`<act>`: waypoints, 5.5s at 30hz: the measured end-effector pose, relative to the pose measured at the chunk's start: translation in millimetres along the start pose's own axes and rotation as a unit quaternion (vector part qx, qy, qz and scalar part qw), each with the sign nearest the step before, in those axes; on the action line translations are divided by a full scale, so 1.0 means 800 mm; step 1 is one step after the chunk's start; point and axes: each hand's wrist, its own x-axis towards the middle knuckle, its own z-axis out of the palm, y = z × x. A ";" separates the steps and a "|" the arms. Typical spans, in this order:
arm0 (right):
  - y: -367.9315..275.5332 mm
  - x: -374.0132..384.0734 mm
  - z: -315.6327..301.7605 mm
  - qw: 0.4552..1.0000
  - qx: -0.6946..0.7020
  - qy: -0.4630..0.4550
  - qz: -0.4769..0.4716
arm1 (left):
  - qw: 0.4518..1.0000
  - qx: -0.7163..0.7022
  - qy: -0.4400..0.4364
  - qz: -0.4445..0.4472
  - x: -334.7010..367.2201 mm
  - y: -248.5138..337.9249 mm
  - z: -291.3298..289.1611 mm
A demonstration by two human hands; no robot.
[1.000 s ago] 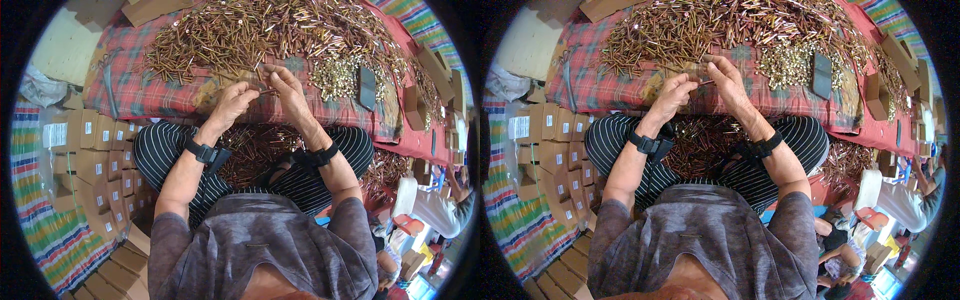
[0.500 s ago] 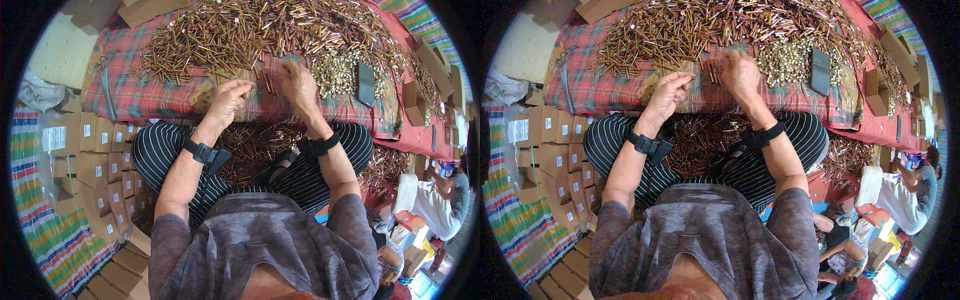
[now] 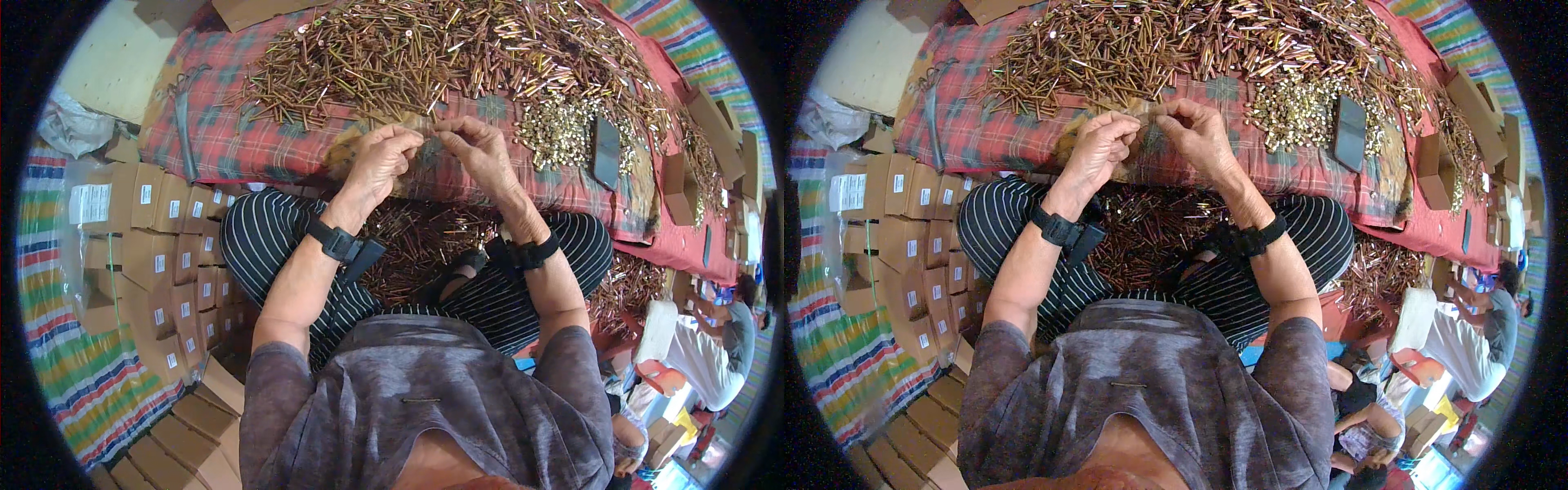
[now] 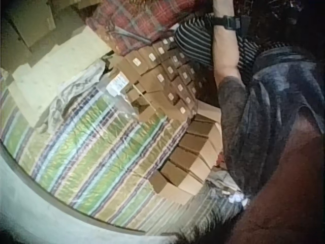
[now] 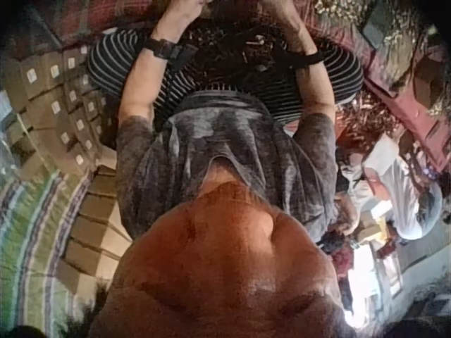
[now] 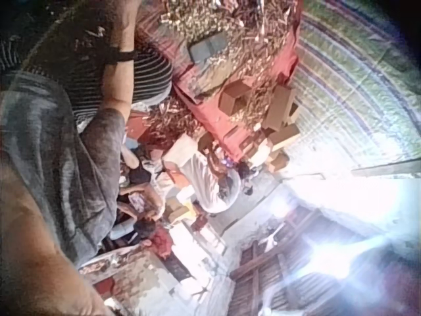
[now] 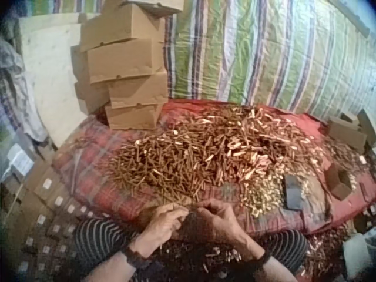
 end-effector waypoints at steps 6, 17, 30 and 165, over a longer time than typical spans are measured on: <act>-0.010 -0.013 0.014 0.995 -0.095 -0.021 -0.029 | 1.000 -0.007 -0.013 -0.021 0.003 -0.002 -0.008; -0.019 -0.021 0.021 0.939 -0.327 0.010 -0.104 | 0.999 0.050 0.008 -0.015 -0.002 0.000 -0.003; -0.011 -0.018 0.024 0.969 -0.245 -0.001 0.044 | 0.992 0.126 -0.014 0.022 -0.001 -0.010 -0.005; -0.040 0.171 -0.231 0.765 -0.605 0.220 -0.032 | 0.986 0.087 0.146 -0.001 0.022 -0.023 0.016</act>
